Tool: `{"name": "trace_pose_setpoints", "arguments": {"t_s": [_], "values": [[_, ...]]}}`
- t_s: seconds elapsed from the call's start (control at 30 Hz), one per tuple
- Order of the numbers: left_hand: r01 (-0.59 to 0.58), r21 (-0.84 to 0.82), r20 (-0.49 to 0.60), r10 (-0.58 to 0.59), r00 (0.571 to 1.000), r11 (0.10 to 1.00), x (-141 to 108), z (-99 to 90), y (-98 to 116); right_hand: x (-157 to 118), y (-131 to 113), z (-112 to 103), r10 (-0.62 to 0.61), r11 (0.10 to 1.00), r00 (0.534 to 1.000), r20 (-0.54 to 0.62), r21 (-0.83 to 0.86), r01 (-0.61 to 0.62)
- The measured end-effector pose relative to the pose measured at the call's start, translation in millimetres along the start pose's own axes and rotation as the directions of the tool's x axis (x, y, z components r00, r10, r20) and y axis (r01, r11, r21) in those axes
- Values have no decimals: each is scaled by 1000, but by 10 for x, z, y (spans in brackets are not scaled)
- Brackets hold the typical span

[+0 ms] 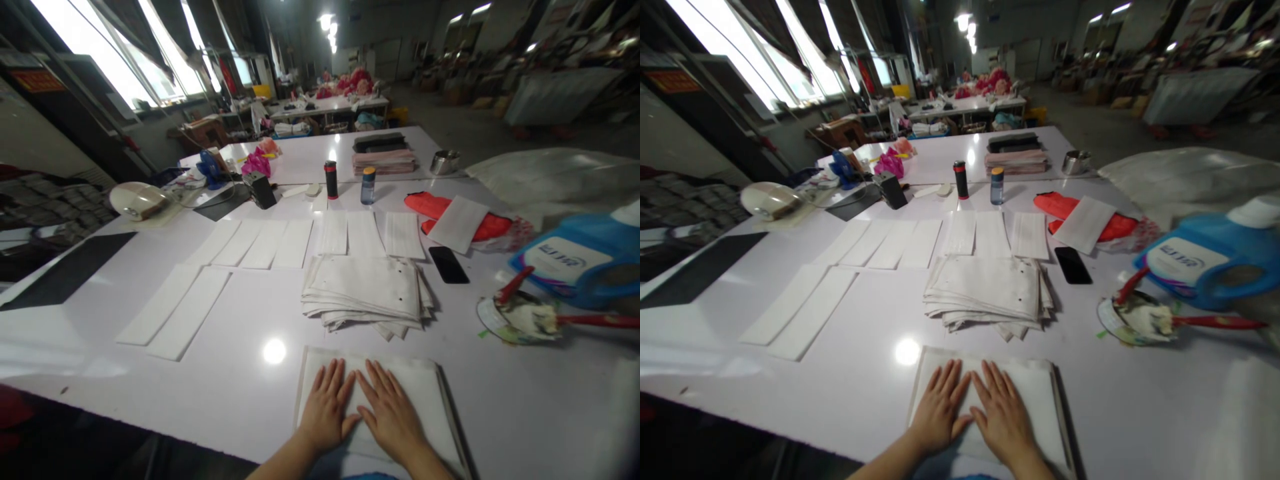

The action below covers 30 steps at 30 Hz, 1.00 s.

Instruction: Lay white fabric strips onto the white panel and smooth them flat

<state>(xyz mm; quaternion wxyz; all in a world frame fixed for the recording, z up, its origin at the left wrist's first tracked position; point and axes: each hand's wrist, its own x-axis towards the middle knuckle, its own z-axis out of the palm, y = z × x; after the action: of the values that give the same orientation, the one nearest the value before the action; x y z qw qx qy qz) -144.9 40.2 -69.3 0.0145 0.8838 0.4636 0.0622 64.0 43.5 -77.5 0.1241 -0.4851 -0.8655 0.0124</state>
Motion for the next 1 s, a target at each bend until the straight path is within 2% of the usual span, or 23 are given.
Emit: {"name": "trace_pose_setpoints", "arguments": {"t_s": [0.07,0.13,0.23,0.3,0.53,0.6,0.67,0.73,0.83,0.93,1.0], "values": [[22,-5,-10,-22,1000,1000,-24,7,-30,-61,105,15,32,999,999,25,5,-32],[106,-10,-37,-106,994,994,-72,28,-77,-177,283,1,122,993,992,23,-5,-122],[280,-18,-97,-280,955,960,-162,64,-148,-335,517,-17,241,970,970,-7,-20,-241],[330,-34,-112,-332,937,943,-201,76,-171,-380,592,-6,263,965,964,-24,-16,-263],[335,-44,-136,-338,931,941,-203,125,-190,-407,605,43,216,976,974,-62,-1,-216],[323,-38,-148,-325,934,946,-199,150,-223,-366,680,-27,188,982,979,-79,45,-185],[305,-34,-149,-306,940,952,-194,146,-255,-232,842,-166,239,962,965,-109,163,-220],[290,-35,-146,-292,945,956,-190,99,-271,12,1094,-337,391,890,911,-135,309,-336],[294,-46,-156,-297,942,955,-199,-14,-256,488,1541,-517,608,755,783,-129,400,-520],[337,-74,-178,-345,922,939,-256,-79,-203,872,1856,-539,700,666,713,-36,396,-633],[383,-133,-210,-404,890,914,-308,-79,-161,1010,1938,-523,731,611,681,37,407,-679]]}}
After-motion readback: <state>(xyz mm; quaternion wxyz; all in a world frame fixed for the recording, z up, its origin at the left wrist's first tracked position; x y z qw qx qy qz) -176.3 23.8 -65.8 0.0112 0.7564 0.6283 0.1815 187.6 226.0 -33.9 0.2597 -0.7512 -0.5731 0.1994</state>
